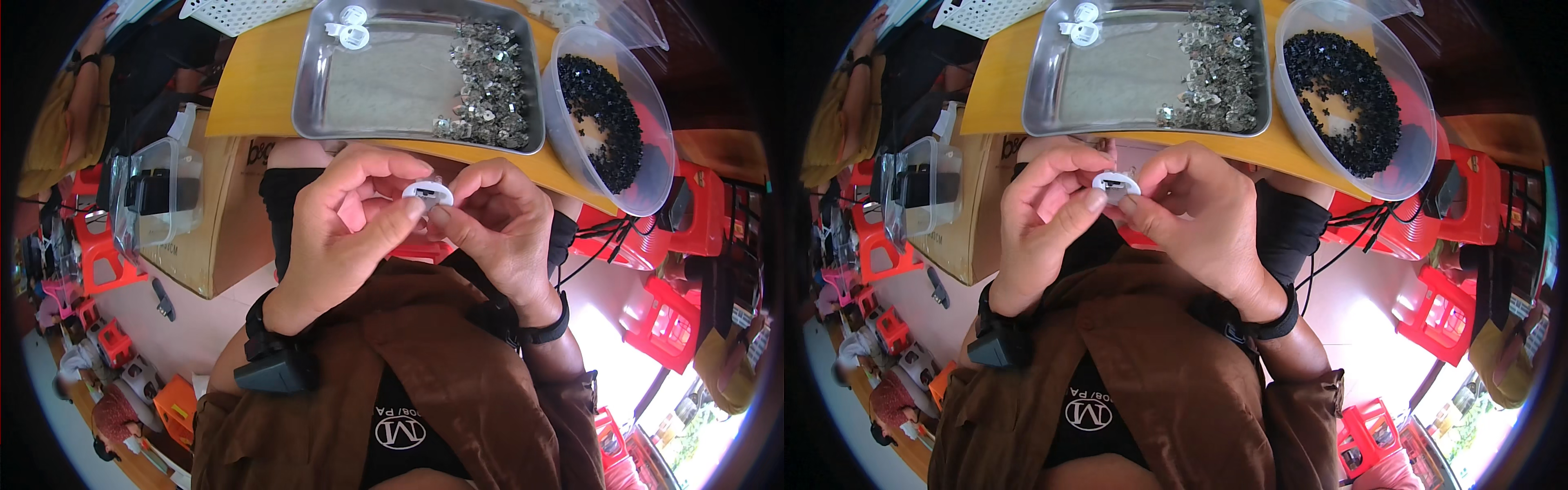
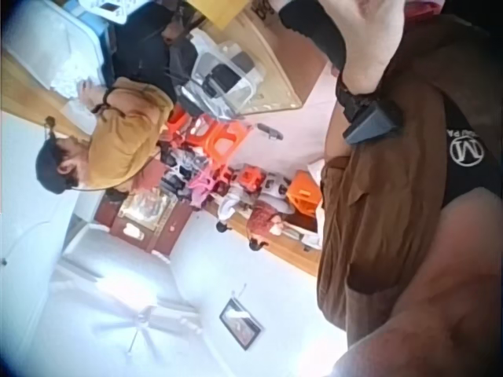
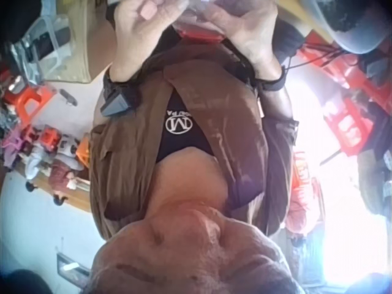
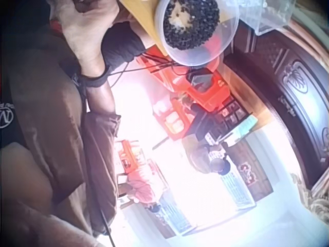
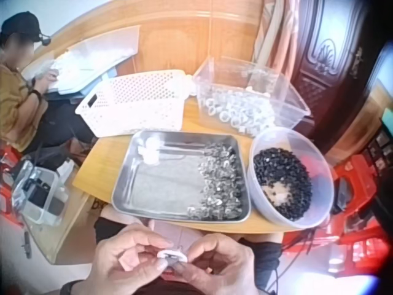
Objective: Assembling small metal studs into white plastic circular components.
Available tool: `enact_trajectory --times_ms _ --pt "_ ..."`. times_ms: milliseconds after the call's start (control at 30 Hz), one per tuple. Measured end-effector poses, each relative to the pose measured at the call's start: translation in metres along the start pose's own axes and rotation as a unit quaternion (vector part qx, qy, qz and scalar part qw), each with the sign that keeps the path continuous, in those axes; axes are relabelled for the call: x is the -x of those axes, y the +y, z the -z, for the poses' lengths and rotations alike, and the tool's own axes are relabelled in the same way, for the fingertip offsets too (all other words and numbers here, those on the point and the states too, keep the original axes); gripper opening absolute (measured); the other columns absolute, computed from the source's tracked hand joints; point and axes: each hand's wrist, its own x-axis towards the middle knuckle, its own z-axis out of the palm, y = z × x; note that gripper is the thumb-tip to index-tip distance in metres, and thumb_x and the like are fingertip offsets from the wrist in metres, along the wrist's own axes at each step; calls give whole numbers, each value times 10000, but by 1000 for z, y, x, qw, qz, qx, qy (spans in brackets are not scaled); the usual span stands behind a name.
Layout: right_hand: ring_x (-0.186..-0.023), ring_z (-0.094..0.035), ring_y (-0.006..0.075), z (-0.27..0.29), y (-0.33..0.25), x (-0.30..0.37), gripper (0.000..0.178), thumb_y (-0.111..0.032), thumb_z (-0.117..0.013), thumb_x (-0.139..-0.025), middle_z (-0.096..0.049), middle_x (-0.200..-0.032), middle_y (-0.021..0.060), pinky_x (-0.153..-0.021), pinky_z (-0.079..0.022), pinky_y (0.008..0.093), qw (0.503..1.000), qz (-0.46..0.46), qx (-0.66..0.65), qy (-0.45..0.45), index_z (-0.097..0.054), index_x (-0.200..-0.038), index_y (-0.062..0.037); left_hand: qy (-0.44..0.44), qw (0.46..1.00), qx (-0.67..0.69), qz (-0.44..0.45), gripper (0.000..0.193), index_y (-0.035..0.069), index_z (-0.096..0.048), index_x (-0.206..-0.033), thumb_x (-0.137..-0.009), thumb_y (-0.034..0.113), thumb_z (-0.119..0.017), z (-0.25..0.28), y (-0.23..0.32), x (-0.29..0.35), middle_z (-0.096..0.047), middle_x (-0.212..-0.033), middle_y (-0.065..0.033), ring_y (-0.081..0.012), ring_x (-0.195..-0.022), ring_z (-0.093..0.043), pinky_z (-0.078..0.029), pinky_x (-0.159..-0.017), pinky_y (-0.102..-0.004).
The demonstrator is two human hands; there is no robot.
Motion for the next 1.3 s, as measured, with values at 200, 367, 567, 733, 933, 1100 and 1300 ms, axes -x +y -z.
enact_trajectory --times_ms 200,367,567,733,933,1100,1300 --pt "-759 -641 129 7 -2 -2 188 48 -677 -794 -622 -850 82 -672 -546 244 1000 -6 -9 -29 -534 -915 29 -39 999 27 22 181 -55 -532 -1067 -896 4 -554 4 0 -2 -544 -1028 -93 -175 -949 -602 -550 -827 -323" --pt "-758 -644 126 2 -9 0 145 72 -650 -799 -617 -826 83 -653 -550 237 1000 0 5 -29 -535 -882 40 -20 998 -53 11 132 -59 -579 -968 -845 -33 -617 4 -3 -1 -529 -987 -64 -150 -911 -611 -553 -765 -259" --pt "-724 -620 78 6 -1 0 130 34 -698 -758 -624 -818 44 -613 -533 214 995 18 92 -39 -611 -849 3 15 994 -110 5 100 -47 -619 -870 -784 -82 -656 8 -5 1 -528 -909 -52 -106 -802 -608 -511 -668 -200" --pt "-709 -593 54 -1 -7 -1 156 -4 -709 -769 -602 -824 26 -598 -508 191 985 14 162 -54 -599 -880 -4 27 990 -141 -12 85 -39 -616 -856 -791 -58 -666 14 -4 2 -545 -869 -39 -83 -778 -600 -495 -649 -192" --pt "-714 -578 45 -6 -16 -3 164 -13 -705 -782 -598 -833 20 -613 -504 194 983 -5 166 -76 -590 -896 2 4 991 -69 118 305 -20 -544 -1112 -823 -13 -644 29 0 11 -536 -1036 -70 -139 -928 -577 -486 -819 -262" --pt "-701 -601 90 2 -36 -10 123 1 -692 -766 -599 -793 34 -610 -501 221 942 -3 293 -164 -618 -864 -10 -87 993 77 -11 301 -29 -564 -1048 -809 113 -679 46 56 3 -555 -1026 -101 -213 -949 -573 -481 -838 -342" --pt "-664 -603 133 -11 -31 -2 124 23 -675 -751 -591 -759 54 -590 -485 242 906 34 335 -256 -621 -856 -18 -268 898 172 -303 152 -20 -562 -873 -834 116 -615 34 113 15 -546 -824 -118 -270 -783 -589 -532 -666 -430"
